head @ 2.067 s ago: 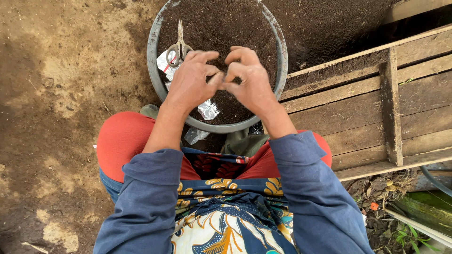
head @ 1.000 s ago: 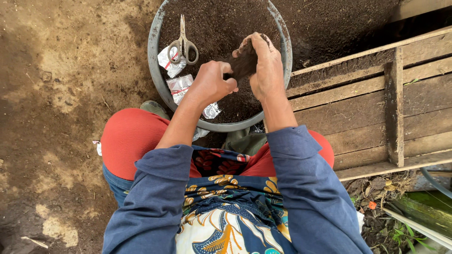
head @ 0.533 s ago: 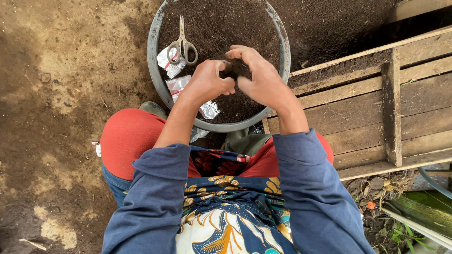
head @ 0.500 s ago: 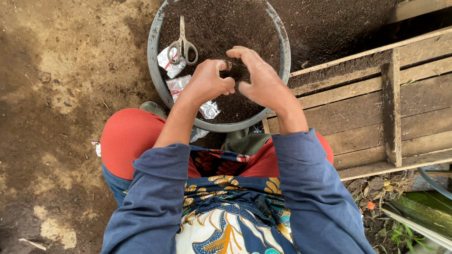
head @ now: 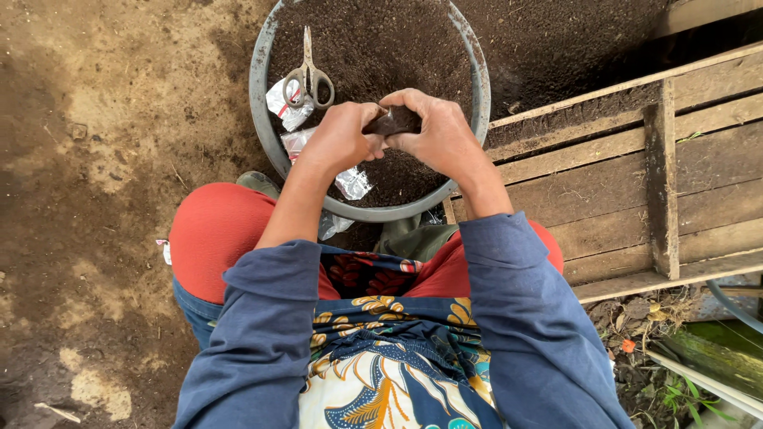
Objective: The person sits on the ground and repeatedly scoops soil from a metal basin into their hands, forms small soil balls, and places them into the compartments of a wooden seedling tray. A pair of scissors and small seed packets are visible in the basin.
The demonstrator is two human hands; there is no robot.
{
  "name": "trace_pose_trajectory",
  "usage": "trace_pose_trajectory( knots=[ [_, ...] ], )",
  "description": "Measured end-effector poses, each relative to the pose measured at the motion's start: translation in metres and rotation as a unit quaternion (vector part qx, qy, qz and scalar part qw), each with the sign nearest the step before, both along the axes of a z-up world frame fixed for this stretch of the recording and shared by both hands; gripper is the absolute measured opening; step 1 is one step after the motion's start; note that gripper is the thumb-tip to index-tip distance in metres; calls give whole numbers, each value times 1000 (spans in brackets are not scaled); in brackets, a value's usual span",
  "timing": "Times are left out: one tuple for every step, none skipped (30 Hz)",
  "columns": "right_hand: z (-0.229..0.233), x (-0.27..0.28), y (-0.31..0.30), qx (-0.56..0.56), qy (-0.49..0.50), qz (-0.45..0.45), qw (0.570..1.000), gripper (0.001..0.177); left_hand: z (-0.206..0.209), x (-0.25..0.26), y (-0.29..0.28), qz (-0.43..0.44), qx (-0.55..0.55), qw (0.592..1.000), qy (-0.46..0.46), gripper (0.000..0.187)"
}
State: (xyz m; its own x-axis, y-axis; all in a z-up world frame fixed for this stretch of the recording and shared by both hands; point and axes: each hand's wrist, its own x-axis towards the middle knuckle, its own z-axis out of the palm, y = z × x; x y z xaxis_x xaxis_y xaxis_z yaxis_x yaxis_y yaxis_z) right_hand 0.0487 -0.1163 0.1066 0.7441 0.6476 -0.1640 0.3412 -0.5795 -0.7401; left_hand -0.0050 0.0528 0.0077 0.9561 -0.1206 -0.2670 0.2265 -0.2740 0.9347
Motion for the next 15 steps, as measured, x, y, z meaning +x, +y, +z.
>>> trace_pose_trajectory(
  knots=[
    [3, -1, 2, -17, 0, 12, 1000, 50, -6, 2, -1, 1, 22, 1000, 9, 36],
    [6, -3, 4, -35, 1, 23, 999, 53, -12, 4, -4, 0, 42, 999, 19, 34],
    [5, -2, 3, -36, 3, 22, 999, 53, -7, 1, -6, -1, 42, 999, 20, 34],
    [4, -2, 2, -41, -4, 24, 999, 47, -1, -1, -6, -5, 37, 999, 28, 27],
    [3, 0, 2, -47, -10, 26, 999, 41, 5, -3, -7, -10, 33, 999, 37, 21],
    [7, 2, 0, -46, -8, 23, 999, 41, 16, -5, -7, -13, 34, 999, 38, 21],
    [9, 5, -2, -78, -6, 10, 997, 36, 27, -6, -8, 3, 49, 998, 35, 25],
    [12, 7, -8, -111, -4, -6, 994, 32, 37, -6, -11, 15, 62, 997, 33, 30],
    [14, 18, -21, -112, -2, -13, 994, 32, 24, -3, -13, 7, 61, 998, 34, 30],
    [16, 27, -37, -99, -57, 12, 993, 36, 10, 0, -19, 34, 133, 990, -21, 30],
    [18, 36, -55, -86, -113, 38, 989, 41, -3, 3, -25, 62, 203, 974, -78, 31],
    [20, 44, -74, -91, -112, 28, 989, 41, -4, 2, -42, 51, 199, 975, -80, 31],
    [22, 51, -94, -126, -139, 17, 982, 39, -4, 0, -59, 49, 201, 967, -146, 23],
    [24, 60, -111, -159, -167, 10, 973, 38, -3, -1, -72, 51, 203, 955, -212, 17],
    [10, 70, -135, -162, -167, 3, 973, 38, -8, 3, -104, 44, 199, 955, -214, 17]
  ],
)
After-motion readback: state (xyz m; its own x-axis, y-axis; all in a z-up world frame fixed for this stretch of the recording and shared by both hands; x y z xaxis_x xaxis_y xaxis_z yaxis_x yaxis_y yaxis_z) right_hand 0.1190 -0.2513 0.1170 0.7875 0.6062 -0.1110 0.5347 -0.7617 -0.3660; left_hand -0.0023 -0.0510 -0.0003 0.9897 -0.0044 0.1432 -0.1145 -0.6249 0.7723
